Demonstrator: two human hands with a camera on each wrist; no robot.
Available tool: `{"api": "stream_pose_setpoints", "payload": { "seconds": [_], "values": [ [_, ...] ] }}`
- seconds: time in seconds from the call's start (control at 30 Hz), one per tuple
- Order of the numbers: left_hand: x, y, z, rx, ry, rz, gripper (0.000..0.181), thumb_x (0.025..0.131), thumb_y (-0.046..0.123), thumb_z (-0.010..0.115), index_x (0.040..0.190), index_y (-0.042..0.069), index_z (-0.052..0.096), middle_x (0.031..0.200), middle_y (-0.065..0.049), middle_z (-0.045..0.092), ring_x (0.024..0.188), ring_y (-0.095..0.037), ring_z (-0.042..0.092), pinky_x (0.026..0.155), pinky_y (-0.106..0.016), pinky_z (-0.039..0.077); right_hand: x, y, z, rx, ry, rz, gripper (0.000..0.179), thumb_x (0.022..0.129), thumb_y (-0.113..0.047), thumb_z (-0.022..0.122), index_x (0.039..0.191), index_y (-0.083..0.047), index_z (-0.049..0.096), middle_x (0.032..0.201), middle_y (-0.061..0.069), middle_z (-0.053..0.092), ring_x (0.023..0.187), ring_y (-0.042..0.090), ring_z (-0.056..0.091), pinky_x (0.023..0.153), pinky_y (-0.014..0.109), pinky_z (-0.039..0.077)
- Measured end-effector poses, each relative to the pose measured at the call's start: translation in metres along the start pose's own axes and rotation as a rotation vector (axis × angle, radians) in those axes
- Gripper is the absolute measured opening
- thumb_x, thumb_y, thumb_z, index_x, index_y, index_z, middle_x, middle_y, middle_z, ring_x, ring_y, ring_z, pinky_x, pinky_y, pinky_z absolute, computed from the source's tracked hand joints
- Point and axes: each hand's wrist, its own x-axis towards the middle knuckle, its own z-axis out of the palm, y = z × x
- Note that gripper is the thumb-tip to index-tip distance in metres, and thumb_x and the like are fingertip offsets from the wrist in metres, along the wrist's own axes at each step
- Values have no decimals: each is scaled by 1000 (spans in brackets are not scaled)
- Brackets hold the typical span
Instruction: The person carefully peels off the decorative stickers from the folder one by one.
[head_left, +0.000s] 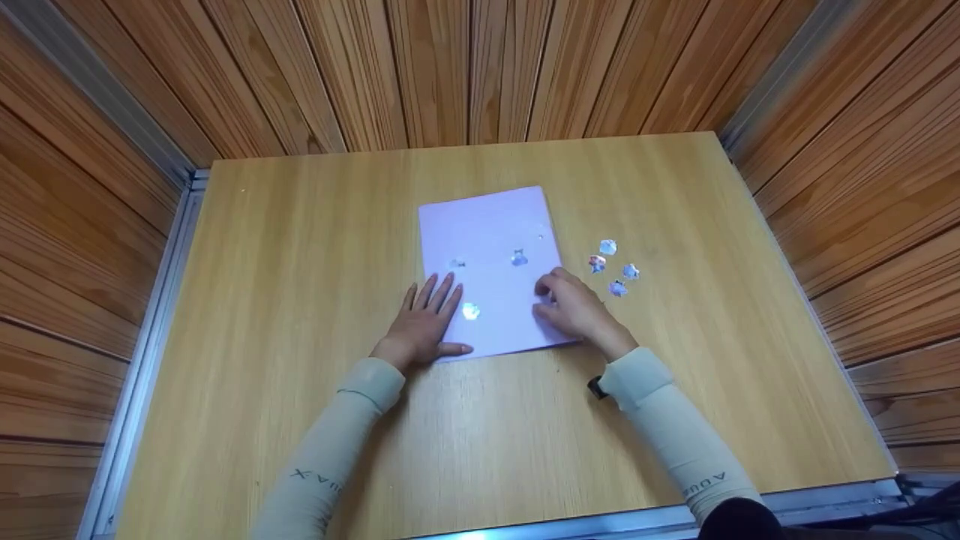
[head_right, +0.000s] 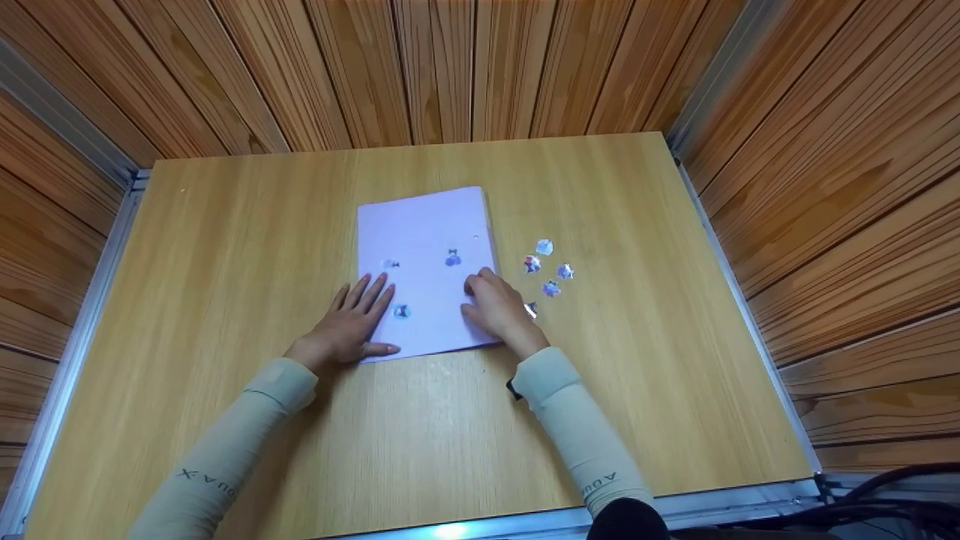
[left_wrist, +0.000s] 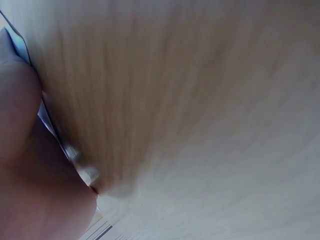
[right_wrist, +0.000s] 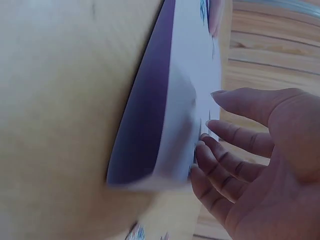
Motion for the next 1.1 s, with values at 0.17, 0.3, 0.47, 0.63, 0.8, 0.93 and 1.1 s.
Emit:
{"api": "stream_pose_setpoints", "payload": {
  "seconds": [0.17, 0.3, 0.47, 0.63, 0.8, 0.93, 1.1],
  "values": [
    [0, 1, -1, 5, -3, -3, 105, 92, 77, 49, 166, 16, 7, 173, -9, -4, 158, -36, -6, 125, -59, 1, 6, -11, 10, -5, -28, -40, 31, 97, -21, 70, 124, -6, 66, 115, 6, 60, 106, 26, 61, 93, 43, 54],
    [-1, 2, -2, 4, 1, -3, 105, 92, 77, 49, 166, 16, 7, 173, -9, -3, 158, -36, -5, 125, -59, 1, 12, -21, 18, 12, -51, -57, 32, 96, -20, 70, 125, -6, 66, 116, 5, 59, 107, 25, 61, 95, 42, 54],
    [-1, 2, -2, 13, 1, -5, 105, 91, 77, 49, 166, 16, 8, 173, -10, -2, 158, -36, -4, 125, -60, 3, 20, -33, 32, 4, -73, -78, 33, 95, -18, 71, 126, -6, 66, 115, 5, 59, 106, 24, 61, 95, 40, 54],
    [-1, 3, -4, 23, -4, -5, 105, 92, 77, 49, 166, 15, 8, 173, -10, -2, 158, -36, -3, 125, -60, 4, 28, -43, 44, -40, -72, -118, 34, 95, -17, 71, 126, -4, 66, 115, 8, 60, 105, 25, 62, 95, 39, 54],
    [-1, 3, -5, 29, -5, -5, 104, 93, 76, 49, 166, 14, 9, 173, -11, -1, 158, -37, -3, 125, -60, 4, 33, -50, 51, -53, -64, -144, 36, 94, -17, 72, 126, -2, 66, 114, 10, 60, 103, 26, 63, 94, 39, 54],
    [0, 2, -4, 36, -10, -8, 104, 93, 76, 49, 166, 14, 9, 173, -11, -1, 158, -37, -3, 125, -60, 5, 35, -54, 55, -70, -49, -162, 37, 93, -18, 73, 125, -2, 66, 114, 10, 60, 104, 27, 63, 96, 40, 53],
    [0, 2, -2, 56, -12, -16, 106, 92, 78, 48, 166, 12, 8, 173, -11, -2, 158, -37, -3, 125, -60, 7, 36, -58, 59, -97, -40, -176, 37, 94, -21, 74, 124, -1, 66, 115, 11, 61, 107, 30, 64, 100, 42, 51]
  ]
}}
